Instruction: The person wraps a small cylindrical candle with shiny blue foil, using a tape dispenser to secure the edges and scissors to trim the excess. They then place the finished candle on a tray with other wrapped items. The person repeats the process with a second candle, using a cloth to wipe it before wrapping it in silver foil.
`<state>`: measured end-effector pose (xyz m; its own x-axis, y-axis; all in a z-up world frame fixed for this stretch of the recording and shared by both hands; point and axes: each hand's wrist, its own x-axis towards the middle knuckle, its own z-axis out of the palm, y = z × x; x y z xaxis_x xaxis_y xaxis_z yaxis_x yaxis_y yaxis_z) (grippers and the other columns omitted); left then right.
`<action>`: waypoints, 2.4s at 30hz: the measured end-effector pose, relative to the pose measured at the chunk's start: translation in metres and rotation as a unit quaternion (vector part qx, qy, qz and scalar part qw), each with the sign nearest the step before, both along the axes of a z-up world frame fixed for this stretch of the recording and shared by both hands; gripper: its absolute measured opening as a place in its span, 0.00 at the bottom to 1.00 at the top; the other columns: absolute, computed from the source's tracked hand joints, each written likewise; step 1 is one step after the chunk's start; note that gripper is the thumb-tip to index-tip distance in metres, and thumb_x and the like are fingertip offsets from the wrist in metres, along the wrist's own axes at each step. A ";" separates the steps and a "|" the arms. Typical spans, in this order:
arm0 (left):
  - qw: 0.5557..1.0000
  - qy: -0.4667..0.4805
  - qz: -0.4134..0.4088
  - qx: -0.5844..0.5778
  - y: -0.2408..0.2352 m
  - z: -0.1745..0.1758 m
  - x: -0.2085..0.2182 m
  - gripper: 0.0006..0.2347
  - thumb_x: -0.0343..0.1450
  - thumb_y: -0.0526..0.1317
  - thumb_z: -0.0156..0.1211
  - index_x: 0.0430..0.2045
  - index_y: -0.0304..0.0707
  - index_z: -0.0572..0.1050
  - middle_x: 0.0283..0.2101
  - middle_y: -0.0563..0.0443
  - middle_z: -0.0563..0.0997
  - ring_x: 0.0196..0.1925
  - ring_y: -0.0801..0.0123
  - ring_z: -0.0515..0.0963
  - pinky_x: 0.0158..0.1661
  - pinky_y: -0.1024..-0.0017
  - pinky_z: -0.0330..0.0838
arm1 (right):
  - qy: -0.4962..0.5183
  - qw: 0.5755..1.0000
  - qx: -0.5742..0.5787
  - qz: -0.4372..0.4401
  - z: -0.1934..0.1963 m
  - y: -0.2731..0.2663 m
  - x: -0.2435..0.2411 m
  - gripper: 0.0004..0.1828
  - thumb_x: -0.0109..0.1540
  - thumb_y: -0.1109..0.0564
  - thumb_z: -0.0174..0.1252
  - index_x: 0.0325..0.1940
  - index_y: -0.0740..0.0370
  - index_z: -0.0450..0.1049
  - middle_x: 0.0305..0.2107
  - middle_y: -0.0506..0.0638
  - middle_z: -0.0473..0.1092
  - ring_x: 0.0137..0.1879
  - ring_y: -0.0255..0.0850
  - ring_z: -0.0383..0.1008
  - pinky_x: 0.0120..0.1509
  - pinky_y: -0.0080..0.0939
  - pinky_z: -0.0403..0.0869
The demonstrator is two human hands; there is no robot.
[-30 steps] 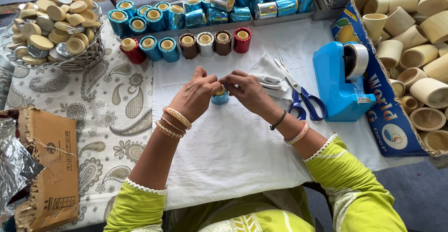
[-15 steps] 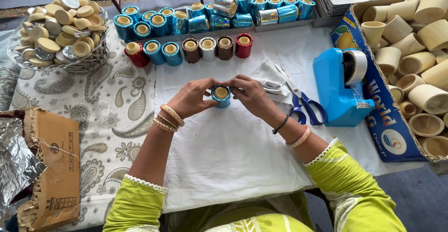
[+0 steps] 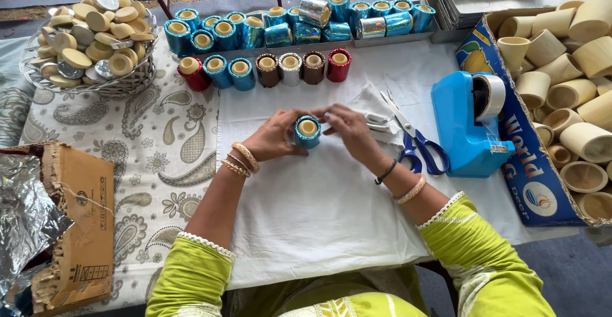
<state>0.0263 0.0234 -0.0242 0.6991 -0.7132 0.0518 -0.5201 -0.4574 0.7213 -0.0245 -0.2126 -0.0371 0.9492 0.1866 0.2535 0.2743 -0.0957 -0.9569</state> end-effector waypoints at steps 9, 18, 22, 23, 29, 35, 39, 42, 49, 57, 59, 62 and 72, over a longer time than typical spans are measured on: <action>0.997 -0.052 0.012 -0.058 0.000 -0.032 0.012 0.31 0.57 0.46 0.81 0.54 0.45 0.73 0.50 0.43 0.79 0.58 0.53 0.76 0.58 0.60 0.73 | 0.100 0.987 0.129 0.005 -0.022 -0.012 0.014 0.21 0.72 0.51 0.42 0.67 0.60 0.64 0.48 0.54 0.72 0.53 0.39 0.77 0.53 0.39 0.79; 0.980 -0.051 0.146 -0.121 -0.010 -0.016 0.011 0.29 0.57 0.48 0.79 0.49 0.38 0.73 0.44 0.44 0.81 0.45 0.57 0.84 0.46 0.63 0.79 | 0.088 0.984 0.154 -0.010 -0.032 -0.015 0.017 0.16 0.73 0.51 0.45 0.60 0.61 0.67 0.43 0.53 0.72 0.49 0.39 0.78 0.50 0.39 0.80; 0.970 -0.060 0.197 -0.132 -0.029 -0.012 0.018 0.28 0.57 0.49 0.80 0.46 0.38 0.74 0.41 0.44 0.82 0.43 0.56 0.84 0.45 0.62 0.79 | 0.065 0.988 0.136 -0.034 -0.034 -0.015 0.019 0.14 0.72 0.53 0.49 0.58 0.63 0.67 0.42 0.52 0.71 0.48 0.38 0.77 0.49 0.39 0.80; 0.961 -0.125 0.195 -0.148 -0.035 -0.013 0.021 0.27 0.57 0.48 0.81 0.44 0.37 0.74 0.41 0.43 0.82 0.45 0.53 0.82 0.46 0.59 0.77 | 0.072 0.988 0.134 -0.031 -0.033 -0.015 0.019 0.14 0.72 0.53 0.49 0.58 0.63 0.67 0.42 0.51 0.71 0.48 0.38 0.78 0.50 0.38 0.81; 0.936 -0.200 0.230 -0.173 -0.085 -0.027 0.032 0.25 0.57 0.45 0.81 0.40 0.36 0.72 0.42 0.42 0.80 0.46 0.48 0.79 0.48 0.56 0.72 | 0.044 0.993 0.095 -0.056 -0.016 -0.013 0.021 0.18 0.68 0.54 0.55 0.60 0.63 0.66 0.49 0.48 0.71 0.50 0.35 0.76 0.52 0.37 0.81; 0.931 -0.185 0.240 -0.205 -0.121 -0.030 0.042 0.25 0.56 0.39 0.79 0.42 0.35 0.71 0.43 0.43 0.80 0.47 0.50 0.78 0.49 0.56 0.72 | 0.031 0.986 -0.009 -0.164 -0.003 -0.038 0.041 0.30 0.61 0.52 0.67 0.62 0.64 0.66 0.45 0.53 0.73 0.45 0.37 0.78 0.46 0.36 0.80; 0.938 -0.107 0.160 -0.287 -0.131 -0.016 0.042 0.24 0.60 0.35 0.74 0.49 0.34 0.70 0.46 0.44 0.80 0.48 0.56 0.83 0.50 0.64 0.78 | -0.083 0.962 -0.134 -0.224 -0.001 -0.064 0.062 0.29 0.55 0.53 0.74 0.56 0.68 0.75 0.44 0.55 0.74 0.45 0.40 0.77 0.45 0.38 0.79; 0.946 -0.055 0.170 -0.271 -0.127 -0.012 0.037 0.30 0.59 0.32 0.71 0.55 0.33 0.65 0.48 0.42 0.77 0.49 0.57 0.79 0.43 0.68 0.81 | 0.027 0.975 -0.045 -0.216 0.024 -0.074 0.069 0.31 0.51 0.51 0.72 0.54 0.66 0.74 0.44 0.52 0.71 0.41 0.39 0.79 0.39 0.40 0.82; 0.978 -0.141 0.118 -0.098 -0.072 -0.047 0.017 0.21 0.64 0.37 0.71 0.50 0.37 0.72 0.53 0.43 0.77 0.57 0.52 0.73 0.58 0.58 0.71 | -0.035 0.939 -0.213 -0.268 -0.012 -0.110 0.116 0.33 0.51 0.47 0.75 0.56 0.63 0.76 0.44 0.53 0.74 0.45 0.39 0.79 0.47 0.38 0.79; 0.987 -0.145 0.071 -0.024 -0.054 -0.051 0.008 0.17 0.65 0.40 0.70 0.46 0.40 0.74 0.62 0.44 0.71 0.68 0.49 0.62 0.68 0.57 0.58 | -0.024 0.923 -0.284 -0.260 -0.034 -0.112 0.144 0.34 0.50 0.47 0.76 0.55 0.62 0.76 0.49 0.54 0.75 0.51 0.45 0.77 0.57 0.43 0.75; 0.987 -0.144 0.070 -0.005 -0.055 -0.052 0.008 0.17 0.66 0.40 0.69 0.47 0.40 0.74 0.62 0.44 0.70 0.69 0.49 0.61 0.68 0.57 0.57 | -0.033 0.923 -0.283 -0.257 -0.038 -0.113 0.146 0.34 0.50 0.47 0.76 0.56 0.62 0.76 0.50 0.55 0.75 0.52 0.45 0.77 0.57 0.44 0.76; 0.987 -0.146 0.066 0.021 -0.054 -0.053 0.008 0.18 0.67 0.42 0.68 0.49 0.40 0.73 0.63 0.45 0.70 0.70 0.51 0.60 0.69 0.57 0.54 | -0.017 0.923 -0.288 -0.254 -0.031 -0.109 0.142 0.39 0.49 0.48 0.77 0.60 0.62 0.71 0.50 0.56 0.75 0.54 0.46 0.77 0.58 0.45 0.75; 0.984 -0.166 -0.004 0.067 -0.046 -0.070 0.014 0.27 0.70 0.48 0.65 0.60 0.36 0.66 0.70 0.39 0.60 0.74 0.46 0.52 0.71 0.56 0.46 | 0.020 0.837 -0.517 -0.178 0.021 -0.085 0.033 0.36 0.60 0.31 0.69 0.55 0.61 0.69 0.51 0.59 0.68 0.58 0.54 0.69 0.61 0.53 0.68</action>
